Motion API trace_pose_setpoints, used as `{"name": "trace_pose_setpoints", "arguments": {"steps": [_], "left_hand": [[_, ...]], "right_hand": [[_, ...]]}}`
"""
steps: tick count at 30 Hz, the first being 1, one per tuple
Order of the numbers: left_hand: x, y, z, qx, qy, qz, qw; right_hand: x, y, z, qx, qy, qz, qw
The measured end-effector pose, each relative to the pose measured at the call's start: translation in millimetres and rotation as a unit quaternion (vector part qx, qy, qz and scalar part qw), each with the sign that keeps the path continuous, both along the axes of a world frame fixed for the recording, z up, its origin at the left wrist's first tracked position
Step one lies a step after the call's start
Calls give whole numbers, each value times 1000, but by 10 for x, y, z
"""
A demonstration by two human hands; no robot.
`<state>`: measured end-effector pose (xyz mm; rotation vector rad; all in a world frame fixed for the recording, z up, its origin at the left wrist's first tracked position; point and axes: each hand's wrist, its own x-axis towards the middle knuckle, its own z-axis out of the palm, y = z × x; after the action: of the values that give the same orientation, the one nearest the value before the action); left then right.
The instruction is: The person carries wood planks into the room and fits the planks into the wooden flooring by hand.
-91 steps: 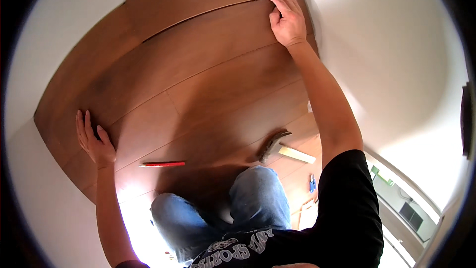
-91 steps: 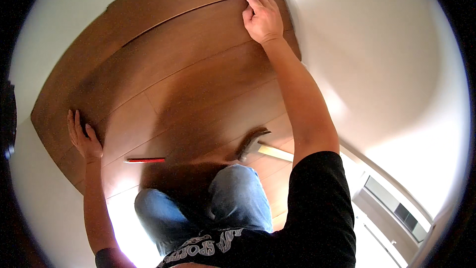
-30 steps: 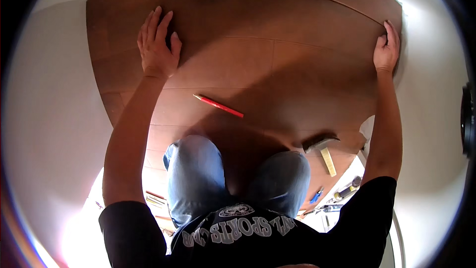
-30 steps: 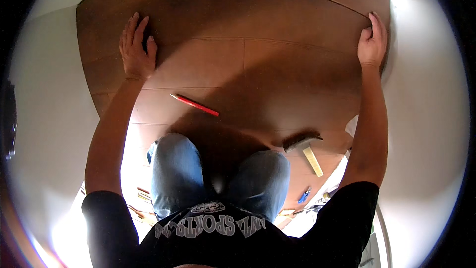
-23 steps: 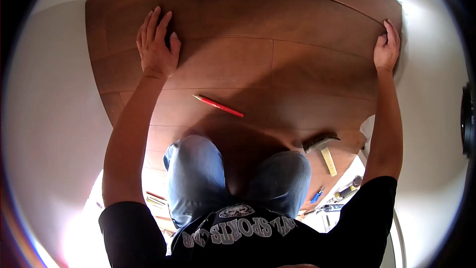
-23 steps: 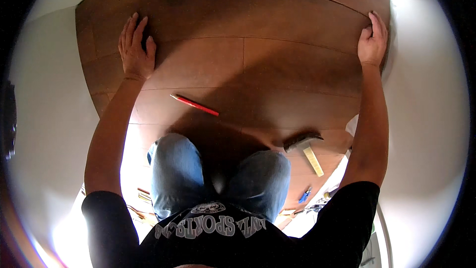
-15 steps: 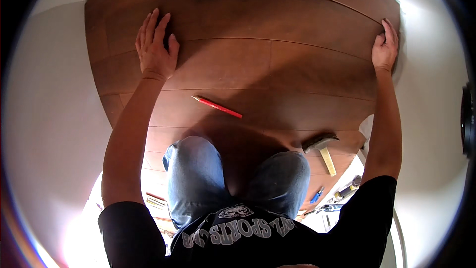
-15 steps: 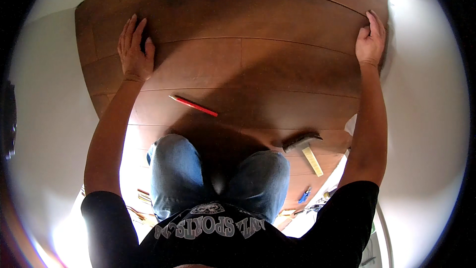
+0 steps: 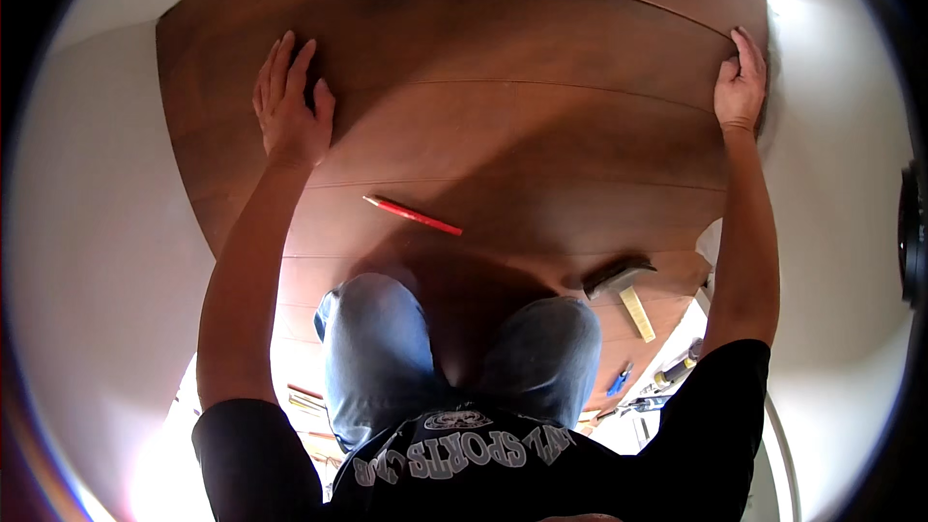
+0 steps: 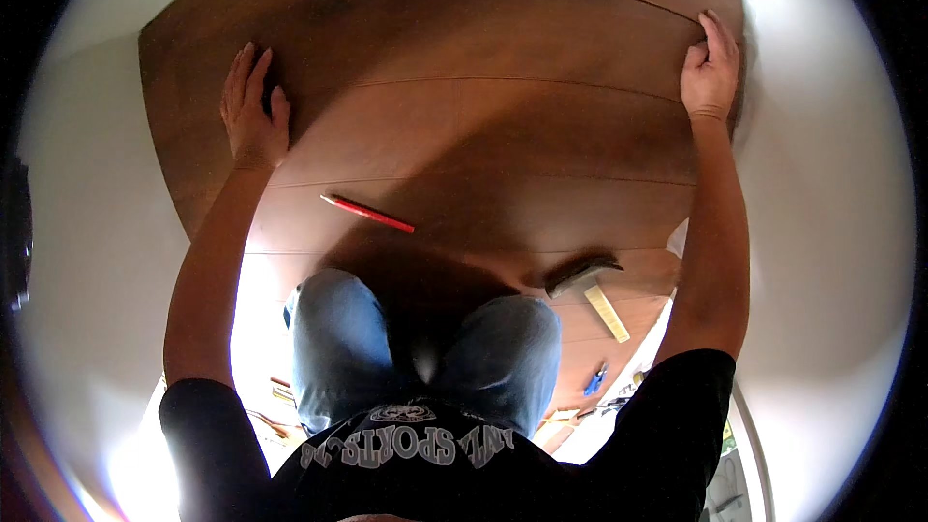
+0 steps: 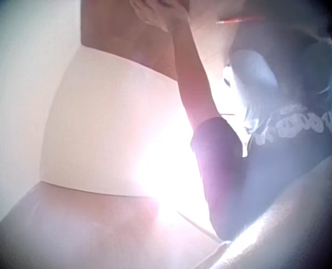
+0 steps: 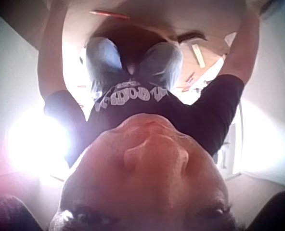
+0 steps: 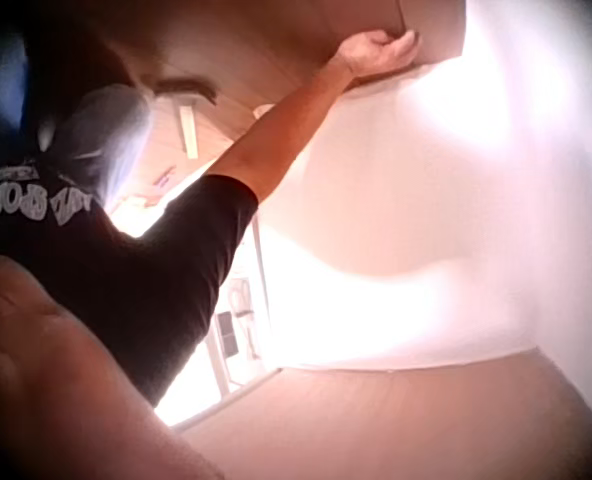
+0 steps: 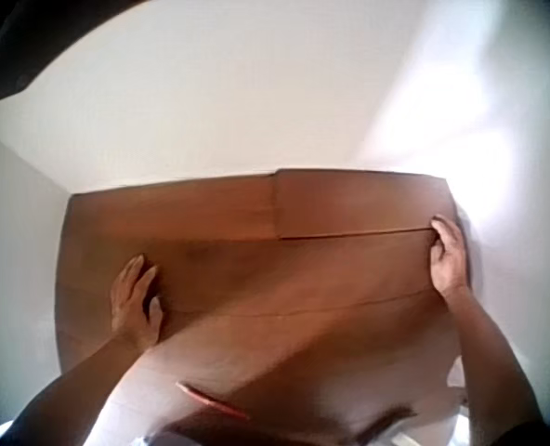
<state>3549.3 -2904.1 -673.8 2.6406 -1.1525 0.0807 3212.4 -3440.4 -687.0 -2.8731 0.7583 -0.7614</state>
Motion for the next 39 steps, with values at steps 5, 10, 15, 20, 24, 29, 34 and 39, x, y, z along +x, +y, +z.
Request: {"name": "trace_pose_setpoints", "arguments": {"steps": [5,10,15,20,24,29,34,39], "left_hand": [[53,88,-70,-37,19,-27,999],[25,88,-25,-6,-36,-32,999],[7,-26,-35,-11,-19,-30,999],[34,-294,32,24,12,46,999],[-158,-1714,394,-151,328,86,928],[179,-2708,321,-166,514,146,829],[266,-2787,285,-152,579,170,782],[214,-2602,286,-170,523,157,821]], "right_hand": [[7,22,-54,4,-16,1,1000],[73,97,-50,40,-23,-20,999],[36,55,41,11,-40,-19,999],[133,116,13,-5,-41,-17,999],[15,53,-18,29,-22,-60,998],[25,54,-27,25,-26,-57,998],[24,85,3,39,-24,-81,996],[119,153,-88,16,-22,-77,997]]}}
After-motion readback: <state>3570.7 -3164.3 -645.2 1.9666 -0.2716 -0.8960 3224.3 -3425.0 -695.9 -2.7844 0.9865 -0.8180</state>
